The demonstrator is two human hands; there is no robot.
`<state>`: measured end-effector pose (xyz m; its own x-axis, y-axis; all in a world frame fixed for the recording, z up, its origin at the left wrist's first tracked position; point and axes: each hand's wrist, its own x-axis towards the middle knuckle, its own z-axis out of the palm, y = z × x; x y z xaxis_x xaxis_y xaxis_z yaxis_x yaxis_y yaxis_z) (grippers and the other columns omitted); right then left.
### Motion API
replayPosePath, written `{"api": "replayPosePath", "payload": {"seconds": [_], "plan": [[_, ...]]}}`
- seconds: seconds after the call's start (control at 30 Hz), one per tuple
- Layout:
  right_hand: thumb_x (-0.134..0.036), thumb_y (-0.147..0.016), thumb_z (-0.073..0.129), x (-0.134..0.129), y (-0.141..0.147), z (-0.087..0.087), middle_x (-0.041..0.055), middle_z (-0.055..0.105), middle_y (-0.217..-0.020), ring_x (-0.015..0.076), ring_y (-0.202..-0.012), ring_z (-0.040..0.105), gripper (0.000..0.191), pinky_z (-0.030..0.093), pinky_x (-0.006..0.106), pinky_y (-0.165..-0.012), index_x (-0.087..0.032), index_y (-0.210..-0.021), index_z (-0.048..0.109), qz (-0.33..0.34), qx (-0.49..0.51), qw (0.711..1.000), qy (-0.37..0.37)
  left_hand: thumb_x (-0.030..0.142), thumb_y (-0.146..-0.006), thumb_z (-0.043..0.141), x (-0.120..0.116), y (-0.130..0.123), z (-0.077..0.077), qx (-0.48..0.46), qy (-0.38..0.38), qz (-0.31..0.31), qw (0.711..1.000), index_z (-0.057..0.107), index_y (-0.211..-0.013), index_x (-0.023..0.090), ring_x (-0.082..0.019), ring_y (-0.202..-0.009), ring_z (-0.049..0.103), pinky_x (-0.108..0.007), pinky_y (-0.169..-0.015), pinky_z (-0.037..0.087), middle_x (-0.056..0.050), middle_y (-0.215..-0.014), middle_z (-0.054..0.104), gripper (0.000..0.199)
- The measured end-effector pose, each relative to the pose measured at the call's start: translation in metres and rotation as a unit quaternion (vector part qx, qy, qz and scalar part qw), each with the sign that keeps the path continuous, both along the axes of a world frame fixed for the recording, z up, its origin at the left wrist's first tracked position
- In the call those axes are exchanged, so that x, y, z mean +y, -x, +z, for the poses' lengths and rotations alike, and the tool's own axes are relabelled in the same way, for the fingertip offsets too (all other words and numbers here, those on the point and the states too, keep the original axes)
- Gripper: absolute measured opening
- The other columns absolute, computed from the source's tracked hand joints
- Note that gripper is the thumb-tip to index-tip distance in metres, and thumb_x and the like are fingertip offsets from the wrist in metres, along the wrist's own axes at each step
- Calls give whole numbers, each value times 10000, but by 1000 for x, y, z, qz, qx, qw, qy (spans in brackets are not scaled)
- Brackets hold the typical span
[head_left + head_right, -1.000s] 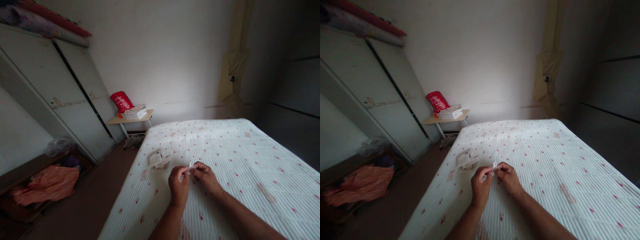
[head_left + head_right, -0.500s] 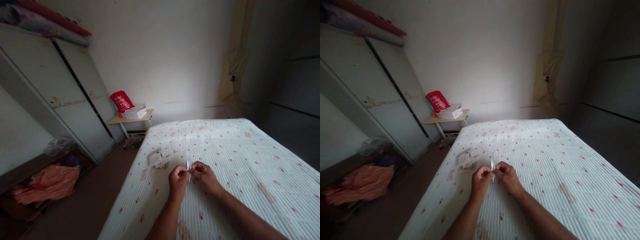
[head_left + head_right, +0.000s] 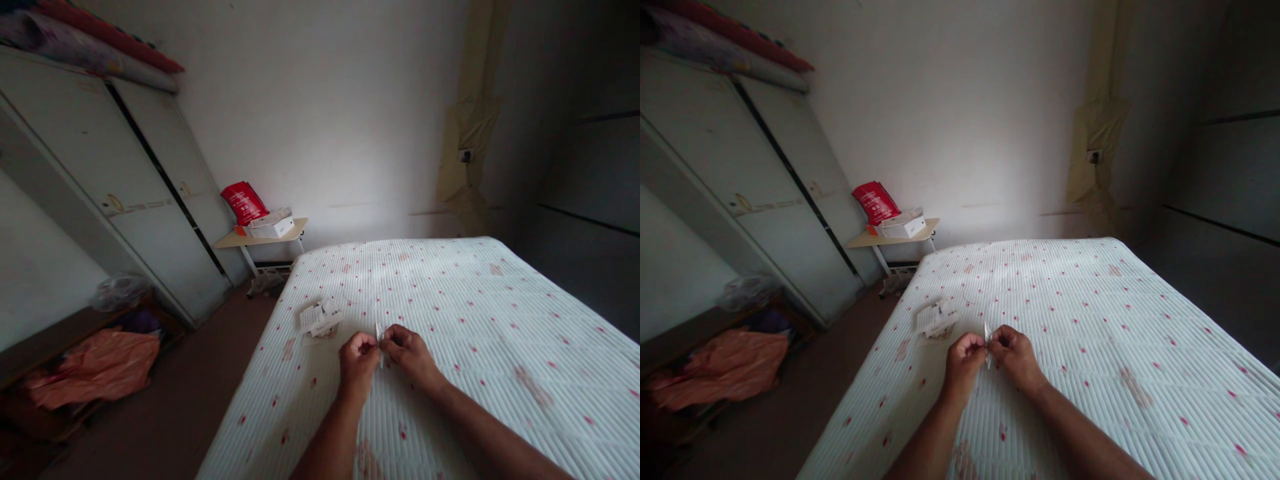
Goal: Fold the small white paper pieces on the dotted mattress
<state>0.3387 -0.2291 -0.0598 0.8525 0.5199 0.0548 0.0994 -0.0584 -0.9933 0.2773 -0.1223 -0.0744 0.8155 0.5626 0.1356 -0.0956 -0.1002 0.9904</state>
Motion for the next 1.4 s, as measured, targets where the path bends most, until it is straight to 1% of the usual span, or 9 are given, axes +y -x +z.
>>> {"api": "replayPosePath", "payload": {"seconds": [0.27, 0.47, 0.67, 0.73, 0.87, 1.0, 1.17, 1.27, 1.4], "plan": [[-328, -685, 570, 0, -2, -3, -51, 476, -530, 90, -451, 448, 168, 369, 211, -444, -184, -627, 506, -17, -23, 999, 24, 139, -611, 545, -2, 1, -4, -7, -65, 26, 997, 655, -696, 153, -155, -659, 560, -240, -651, 422, -27, -677, 646, 139], [-312, -666, 561, -1, -1, 2, -51, 476, -483, 94, -422, 457, 149, 355, 219, -439, -178, -613, 523, -13, 4, 1000, 12, 142, -603, 552, -1, -1, -6, 8, -37, 22, 999, 648, -693, 140, -138, -598, 531, -235, -606, 418, -24, -629, 625, 132], [-305, -644, 525, -1, -1, 3, -35, 511, -449, 109, -426, 459, 155, 365, 233, -458, -162, -657, 584, -4, 41, 999, -3, 169, -619, 568, 1, 0, -4, 2, -23, -9, 1000, 603, -737, 140, -130, -609, 521, -225, -598, 413, -12, -648, 595, 126], [-266, -625, 503, -1, -2, 2, -36, 513, -450, 108, -429, 455, 155, 364, 231, -459, -156, -674, 601, 3, 45, 999, -10, 171, -616, 582, 2, 0, -2, 0, -46, -7, 999, 586, -720, 150, -128, -623, 515, -220, -605, 407, 1, -646, 572, 106], [-210, -593, 455, -1, -3, -1, -32, 529, -461, 108, -441, 467, 208, 368, 228, -469, -150, -695, 625, 8, 47, 999, -12, 162, -611, 593, 1, 1, 0, -3, -110, 24, 994, 545, -681, 170, -119, -627, 494, -211, -616, 395, 26, -637, 530, 86], [-199, -562, 436, -1, -1, 0, -33, 530, -466, 109, -444, 468, 266, 372, 228, -473, -143, -716, 645, 5, 49, 999, -15, 176, -625, 579, 1, 1, 0, -10, -131, 42, 990, 510, -659, 179, -115, -618, 484, -205, -605, 388, 35, -624, 503, 77], [-193, -544, 443, 0, 2, 5, -28, 552, -496, 107, -456, 475, 280, 385, 228, -488, -143, -727, 649, 5, 67, 998, -16, 191, -627, 568, 3, 0, -1, -16, -103, 48, 993, 521, -654, 178, -118, -615, 492, -203, -600, 389, 31, -612, 511, 56], [-226, -585, 494, 0, 2, 5, -24, 569, -541, 98, -451, 463, 231, 379, 227, -480, -146, -736, 650, 10, 68, 997, -21, 205, -628, 571, 4, 0, -1, -13, -53, 40, 998, 552, -656, 167, -117, -594, 491, -202, -586, 390, 20, -598, 531, 50], [-280, -641, 545, 1, 3, 3, -34, 533, -493, 97, -443, 451, 180, 368, 226, -473, -152, -715, 647, 13, 54, 998, -12, 206, -628, 575, 4, 1, 0, -12, -22, 40, 999, 576, -647, 159, -112, -556, 481, -199, -556, 379, 17, -576, 539, 51]]}}
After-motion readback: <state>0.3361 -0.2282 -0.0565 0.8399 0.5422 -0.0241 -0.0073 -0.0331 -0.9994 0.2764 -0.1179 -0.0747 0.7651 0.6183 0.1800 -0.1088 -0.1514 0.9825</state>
